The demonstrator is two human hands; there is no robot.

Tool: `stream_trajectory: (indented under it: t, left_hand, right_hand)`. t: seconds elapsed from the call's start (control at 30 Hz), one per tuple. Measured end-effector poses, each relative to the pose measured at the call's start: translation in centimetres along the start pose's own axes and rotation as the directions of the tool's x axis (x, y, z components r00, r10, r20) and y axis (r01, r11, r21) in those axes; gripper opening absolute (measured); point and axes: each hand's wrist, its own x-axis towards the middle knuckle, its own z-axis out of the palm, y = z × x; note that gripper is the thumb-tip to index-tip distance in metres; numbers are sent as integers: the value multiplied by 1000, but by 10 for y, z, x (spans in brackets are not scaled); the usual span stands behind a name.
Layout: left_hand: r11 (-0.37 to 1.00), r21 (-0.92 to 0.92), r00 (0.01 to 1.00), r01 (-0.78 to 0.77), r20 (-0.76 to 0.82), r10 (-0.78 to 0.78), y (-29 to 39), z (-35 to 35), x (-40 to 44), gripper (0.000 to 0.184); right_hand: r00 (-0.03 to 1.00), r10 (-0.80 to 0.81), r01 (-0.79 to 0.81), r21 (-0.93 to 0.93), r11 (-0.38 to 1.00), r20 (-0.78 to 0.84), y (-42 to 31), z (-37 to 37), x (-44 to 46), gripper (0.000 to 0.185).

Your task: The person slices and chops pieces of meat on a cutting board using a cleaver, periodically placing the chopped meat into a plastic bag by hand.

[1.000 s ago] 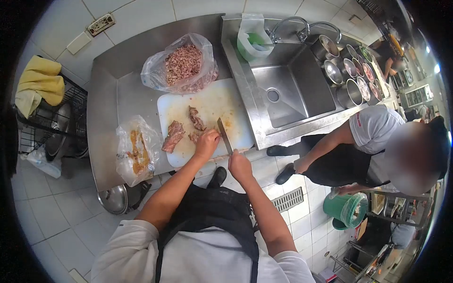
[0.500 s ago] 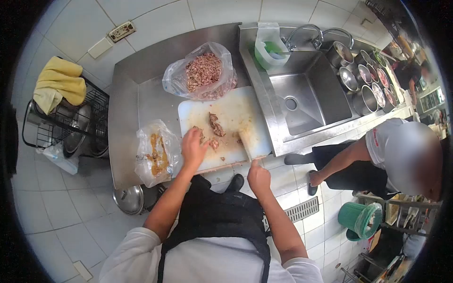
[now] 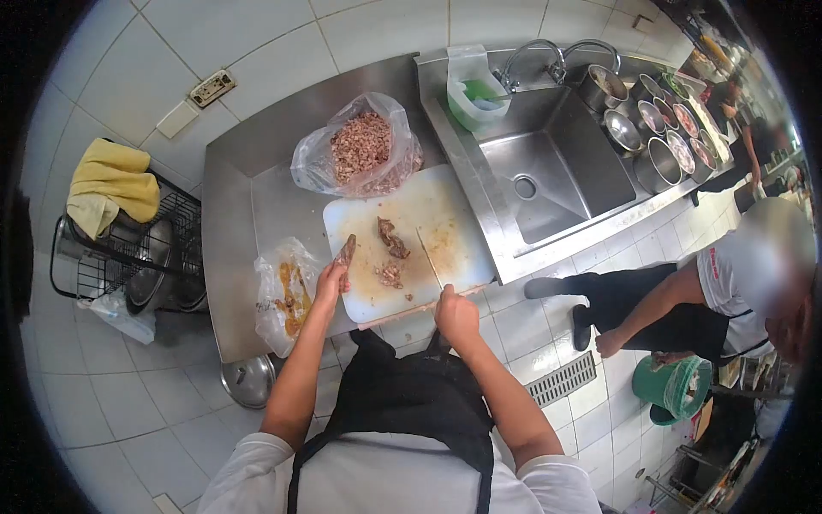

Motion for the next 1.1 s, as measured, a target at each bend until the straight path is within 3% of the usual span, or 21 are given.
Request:
stream_trajectory:
  t: [0.13,0.23,0.37,0.43,0.5,0.6,0.63,0.73,0.83,0.93,1.03,1.1]
  left_hand:
    - [946,-324,981,17,190,47,31,21,-27,31]
    - [925,-381,970,-7,221,98,51,42,-37,32]
    - [960,-240,967,-146,168,189,65,71,-35,40]
    - [949,83,952,-305,40,302,56,92,-23,39]
    - [829,412,906,-379,-19,424,52,121,-23,46]
    - [511,770,753,-382,-61,656,35,177,-31,51]
    - [508,800,835,-320,-15,550,32,190,-33,63]
    - [328,882,870,-340,162,466,16,210,-34,69]
    - [343,892,938,-294,201,282,27,202,-33,74]
    - [305,835,818,-458,261,513,40,189,-38,69]
    - [409,771,846,-487,300,442,31,196,-26,63]
    - [420,746,814,-518,278,511,22,202,-22,61]
  right_hand:
    - [999,14,-12,-51,999,41,-1,22,18,11]
    - [996,-51,50,19,999,71,-26,50,36,13]
    - [984,-131,108,172,979,124,-48,53,55,18]
    - [996,-5,-18,239,971,95,-43,38,47,21]
    - [990,123,-136,284,949,63,-26,21,38,24]
    - [957,288,-283,304,910,30,12,4,10,26]
    - [949,314,-307,296,904,26,21,-2,4,26]
    - [952,307,-299,256,919,11,44,-11,-7,27]
    - [962,274,-270,239,933,17,49,-12,-15,26]
    - [958,283,-285,223,932,44,44,-15,-12,24]
    - [962,273,-271,238,933,24,37,-16,-9,22]
    - [966,260,-251,253,934,-2,33,-22,-4,20]
